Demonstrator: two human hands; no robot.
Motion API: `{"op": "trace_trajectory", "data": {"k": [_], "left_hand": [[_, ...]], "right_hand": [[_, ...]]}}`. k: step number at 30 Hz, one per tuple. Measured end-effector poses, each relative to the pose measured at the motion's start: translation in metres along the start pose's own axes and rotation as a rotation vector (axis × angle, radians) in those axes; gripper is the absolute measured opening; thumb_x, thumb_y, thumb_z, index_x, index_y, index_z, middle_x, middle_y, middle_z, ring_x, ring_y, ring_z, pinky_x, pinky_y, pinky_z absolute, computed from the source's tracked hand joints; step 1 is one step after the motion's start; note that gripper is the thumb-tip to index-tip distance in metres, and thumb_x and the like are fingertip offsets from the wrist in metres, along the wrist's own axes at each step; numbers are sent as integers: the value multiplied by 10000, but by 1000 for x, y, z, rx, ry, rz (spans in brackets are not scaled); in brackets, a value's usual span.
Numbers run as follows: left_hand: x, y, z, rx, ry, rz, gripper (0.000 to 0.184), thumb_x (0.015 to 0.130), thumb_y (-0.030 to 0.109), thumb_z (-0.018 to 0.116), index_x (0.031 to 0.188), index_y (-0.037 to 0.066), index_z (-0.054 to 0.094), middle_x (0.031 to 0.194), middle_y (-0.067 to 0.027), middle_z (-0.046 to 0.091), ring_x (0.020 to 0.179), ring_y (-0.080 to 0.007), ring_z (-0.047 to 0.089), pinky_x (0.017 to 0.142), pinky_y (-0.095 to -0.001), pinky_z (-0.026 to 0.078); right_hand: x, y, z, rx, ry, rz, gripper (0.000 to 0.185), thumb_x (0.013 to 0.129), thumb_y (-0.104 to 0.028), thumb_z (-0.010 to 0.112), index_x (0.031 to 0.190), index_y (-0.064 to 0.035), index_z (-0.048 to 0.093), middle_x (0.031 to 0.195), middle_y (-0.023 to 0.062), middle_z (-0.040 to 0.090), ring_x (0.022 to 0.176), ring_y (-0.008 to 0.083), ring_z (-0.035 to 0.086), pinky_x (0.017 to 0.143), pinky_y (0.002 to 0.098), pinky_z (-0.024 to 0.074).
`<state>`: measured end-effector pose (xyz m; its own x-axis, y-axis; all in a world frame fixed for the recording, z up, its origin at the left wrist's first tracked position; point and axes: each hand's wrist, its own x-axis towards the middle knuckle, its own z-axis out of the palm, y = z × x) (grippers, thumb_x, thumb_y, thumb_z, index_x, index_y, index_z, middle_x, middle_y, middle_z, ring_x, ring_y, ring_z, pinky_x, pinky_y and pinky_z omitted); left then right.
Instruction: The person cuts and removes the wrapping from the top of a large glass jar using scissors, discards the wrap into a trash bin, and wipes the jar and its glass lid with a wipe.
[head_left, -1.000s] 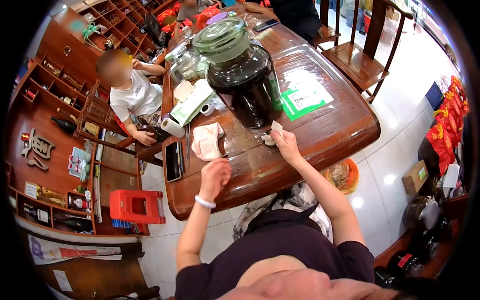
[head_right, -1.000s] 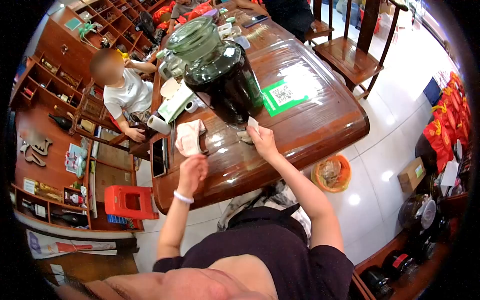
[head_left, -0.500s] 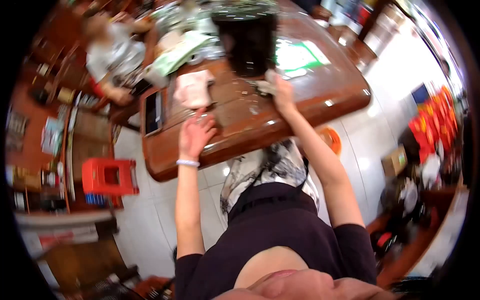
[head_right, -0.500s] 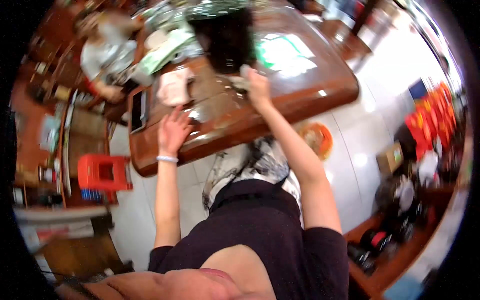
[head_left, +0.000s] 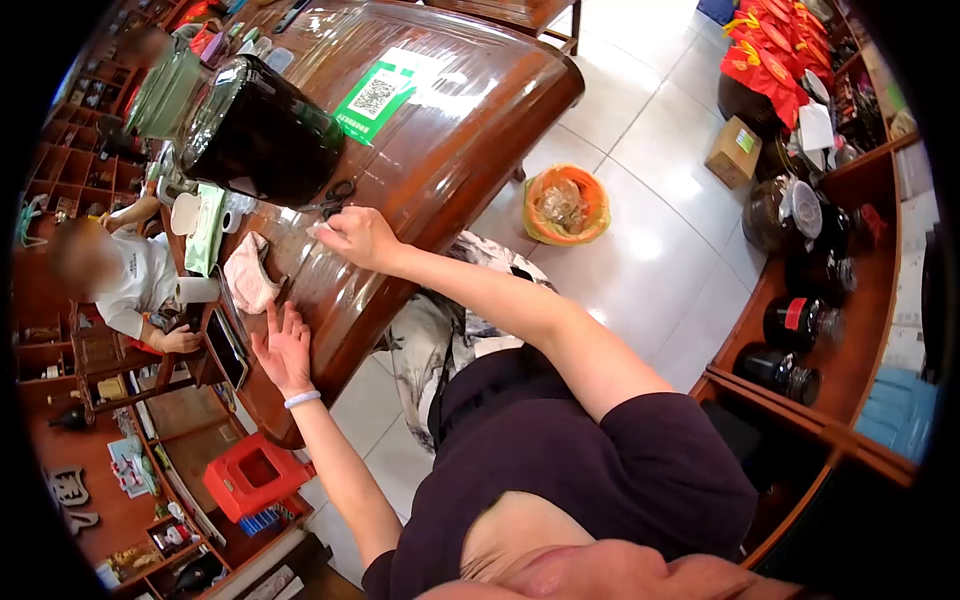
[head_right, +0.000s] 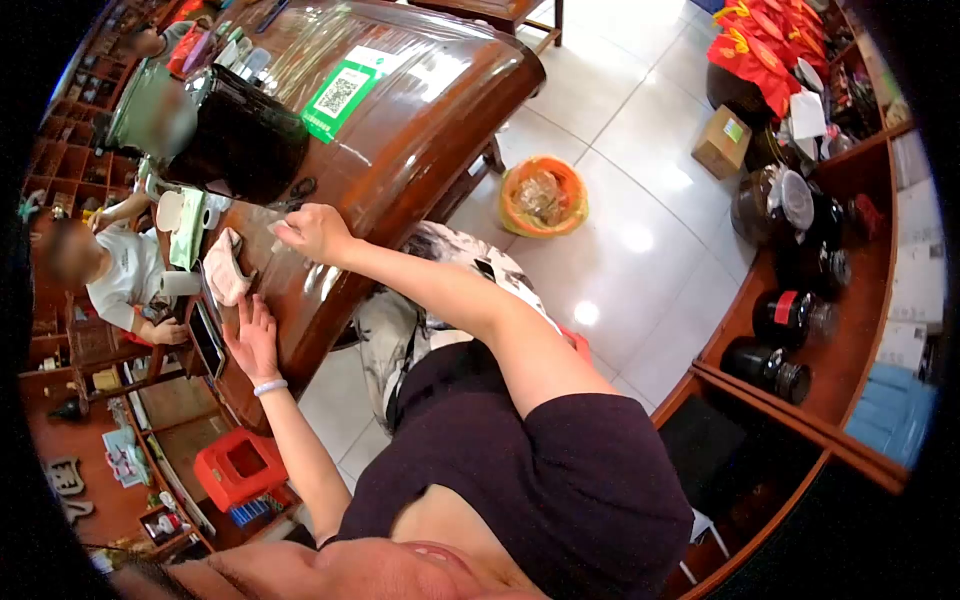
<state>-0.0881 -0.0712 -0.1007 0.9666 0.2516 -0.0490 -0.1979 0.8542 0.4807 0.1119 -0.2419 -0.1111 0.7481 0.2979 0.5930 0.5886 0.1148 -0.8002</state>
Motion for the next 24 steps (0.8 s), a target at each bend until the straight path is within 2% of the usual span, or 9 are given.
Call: {"op": "trace_trajectory", "data": {"k": [3,6,9,15,17,20,21,23,24], "left_hand": [[-2,1,0,-3,15,0,646,845,351,530,1358,82,243,1295,-233,359,1110,-322,429,892,-409,356],[0,2,4,31,7,-16,652,848,366,522,1365,97,230,1320,-245,333,1099,-330,442,891,-424,367],[-1,-2,9,-10,29,21,650,849,383,515,1365,104,235,1321,-241,337,1090,-330,454,901,-459,372],[-7,-18,19,-50,95,75,609,869,380,481,1355,91,254,1313,-254,345,1116,-355,448,892,-526,394],[-8,-20,23,-47,96,144,613,867,385,485,1352,88,256,1307,-264,347,1110,-357,456,886,-526,404],[-10,-20,26,-23,117,81,601,869,389,483,1344,84,276,1300,-271,354,1109,-366,465,886,-515,408],[-11,-20,28,-39,118,133,601,869,389,483,1344,84,276,1300,-271,354,1109,-366,465,886,-515,408],[-11,-19,29,-23,107,81,593,871,388,480,1342,87,282,1304,-271,350,1108,-367,467,892,-506,407],[-12,-20,30,-1,160,92,648,857,415,494,1362,96,243,1294,-276,358,1078,-367,487,854,-504,430]], "right_hand": [[2,-7,-3,48,4,12,288,753,-244,592,561,-31,572,566,154,542,573,333,543,533,409,437],[1,-3,-1,83,9,35,200,762,-227,615,703,-38,582,617,145,573,603,315,574,533,387,447],[6,-4,-7,154,-112,80,184,783,-214,617,843,-44,578,705,147,611,638,306,604,546,363,466],[4,-4,-23,165,-333,46,166,787,-184,611,813,-21,608,700,155,607,644,307,601,557,346,463],[2,-3,-26,165,-389,17,160,788,-173,609,802,-13,612,696,157,604,638,303,599,555,337,459],[0,-2,-29,152,-441,40,155,792,-152,604,809,2,614,700,159,606,625,270,601,553,322,451],[-1,-1,-30,175,-444,87,156,783,-163,617,819,-11,621,702,155,610,631,282,600,565,339,458],[-5,5,-30,196,-482,109,160,774,-174,630,829,-24,627,703,152,614,636,295,599,576,357,465],[-8,10,-29,232,-532,219,166,776,-183,635,833,-27,632,743,151,628,670,268,614,608,356,476]]}}
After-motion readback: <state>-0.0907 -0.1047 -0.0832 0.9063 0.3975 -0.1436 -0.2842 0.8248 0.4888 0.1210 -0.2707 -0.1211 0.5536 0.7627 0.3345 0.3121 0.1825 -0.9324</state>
